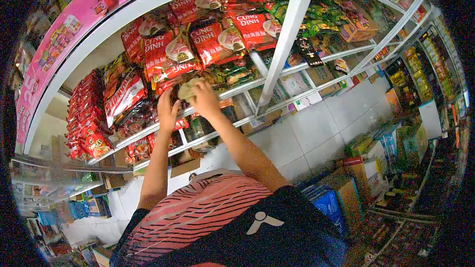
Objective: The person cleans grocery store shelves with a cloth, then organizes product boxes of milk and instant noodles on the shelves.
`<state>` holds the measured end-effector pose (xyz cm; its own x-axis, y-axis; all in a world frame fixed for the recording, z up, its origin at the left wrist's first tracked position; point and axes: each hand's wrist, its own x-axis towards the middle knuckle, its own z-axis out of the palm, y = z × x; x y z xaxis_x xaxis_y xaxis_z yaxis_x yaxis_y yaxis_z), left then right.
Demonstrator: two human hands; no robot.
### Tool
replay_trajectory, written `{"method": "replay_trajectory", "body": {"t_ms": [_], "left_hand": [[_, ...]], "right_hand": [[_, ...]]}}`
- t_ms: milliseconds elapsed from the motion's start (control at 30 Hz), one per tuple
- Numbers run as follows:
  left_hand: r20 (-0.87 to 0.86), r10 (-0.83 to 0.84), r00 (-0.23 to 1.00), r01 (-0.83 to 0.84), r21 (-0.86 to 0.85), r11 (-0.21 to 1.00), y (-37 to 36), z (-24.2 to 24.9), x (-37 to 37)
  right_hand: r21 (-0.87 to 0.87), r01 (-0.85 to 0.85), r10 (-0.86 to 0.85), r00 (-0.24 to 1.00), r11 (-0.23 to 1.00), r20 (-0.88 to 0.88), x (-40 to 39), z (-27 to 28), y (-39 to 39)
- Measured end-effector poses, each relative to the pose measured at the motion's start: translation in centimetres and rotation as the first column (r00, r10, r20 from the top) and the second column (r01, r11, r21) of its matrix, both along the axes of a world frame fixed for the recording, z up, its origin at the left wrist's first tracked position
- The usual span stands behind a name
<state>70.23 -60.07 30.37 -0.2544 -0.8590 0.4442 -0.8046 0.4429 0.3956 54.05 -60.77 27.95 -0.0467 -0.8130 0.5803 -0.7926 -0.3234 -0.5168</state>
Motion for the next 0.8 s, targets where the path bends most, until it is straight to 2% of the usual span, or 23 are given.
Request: {"method": "replay_trajectory", "body": {"t_ms": [67,100,133,167,200,233,267,300,333,367,400,433,467,533,567,600,667,700,733,800], "left_hand": [[-0.333,-0.185,0.925,0.169,-0.075,0.983,0.0,0.1,-2.6],[-0.370,-0.217,0.903,0.205,-0.072,0.976,-0.1,-0.5,-4.0],[-0.407,-0.249,0.879,0.242,-0.070,0.968,0.2,-0.6,-5.3],[-0.253,-0.206,0.945,0.194,-0.072,0.978,0.5,-0.4,-6.1],[-0.257,-0.207,0.944,0.193,-0.079,0.978,0.5,-0.3,-6.2],[-0.071,-0.132,0.989,0.126,-0.083,0.989,0.6,-0.5,-6.1],[0.119,-0.047,0.992,0.059,-0.096,0.994,0.9,-0.7,-5.8],[0.076,-0.012,0.997,0.020,-0.115,0.993,0.5,-2.0,-4.5],[0.056,0.052,0.997,-0.048,-0.083,0.995,0.4,-2.1,-2.4],[-0.012,0.125,0.992,-0.126,-0.112,0.986,0.8,-2.4,0.0],[-0.063,0.204,0.977,-0.213,-0.228,0.950,1.4,-1.9,2.3],[0.029,0.395,0.918,-0.373,-0.272,0.887,2.4,-1.7,4.3],[0.070,0.485,0.871,-0.439,-0.332,0.835,3.1,-2.0,6.1],[0.031,0.525,0.850,-0.490,-0.319,0.811,3.3,-2.6,6.9],[0.034,0.523,0.852,-0.506,-0.204,0.838,3.3,-1.8,6.0],[0.035,0.521,0.853,-0.517,-0.089,0.852,3.0,-0.8,4.5],[-0.126,0.444,0.887,-0.459,-0.141,0.877,1.5,-0.7,1.3],[-0.166,0.400,0.901,-0.428,-0.195,0.882,0.8,-0.9,-0.1],[-0.192,0.363,0.912,-0.390,-0.124,0.912,0.7,-0.5,-1.0],[-0.131,0.392,0.911,-0.399,-0.031,0.917,0.9,-0.4,-0.8]], "right_hand": [[0.008,-0.291,0.285,0.942,0.957,0.180,1.6,-0.8,-0.7],[0.113,-0.430,0.330,0.814,0.896,0.479,1.3,-1.2,-0.9],[0.163,-0.577,0.292,0.613,0.800,0.735,0.4,-0.1,-0.4],[0.118,-0.524,0.272,0.607,0.844,0.747,-1.4,0.9,1.1],[-0.075,-0.431,0.374,0.667,0.899,0.644,-3.1,-0.7,1.4],[-0.003,-0.368,0.279,0.699,0.930,0.658,-5.5,-0.2,3.4],[0.153,-0.304,0.088,0.651,0.940,0.754,-8.4,-0.9,5.1],[0.155,-0.151,0.024,0.786,0.976,0.618,-11.4,-0.2,7.2],[0.159,-0.100,-0.078,0.554,0.982,0.829,-15.1,-2.7,8.3],[0.250,-0.011,-0.233,0.324,0.968,0.917,-18.7,-3.1,9.4],[0.112,0.149,-0.182,0.645,0.983,0.742,-22.8,-4.4,10.5],[0.244,0.230,-0.291,0.201,0.942,0.935,-26.4,-4.6,9.9],[0.339,0.229,-0.380,0.166,0.912,0.910,-29.1,-3.4,9.5],[0.339,0.297,-0.384,0.108,0.893,0.917,-35.1,-4.6,6.3],[0.398,0.328,-0.479,0.217,0.856,0.851,-36.6,-3.6,4.9],[0.418,0.313,-0.495,0.224,0.853,0.840,-37.9,-3.0,3.6],[0.440,0.289,-0.509,0.239,0.850,0.827,-38.9,-2.7,2.1],[0.465,0.270,-0.516,0.168,0.843,0.840,-38.8,-2.6,1.3],[0.488,0.249,-0.522,0.097,0.837,0.847,-38.8,-2.5,0.7],[0.491,0.326,-0.538,0.067,0.808,0.840,-38.8,-2.8,-0.3]]}}
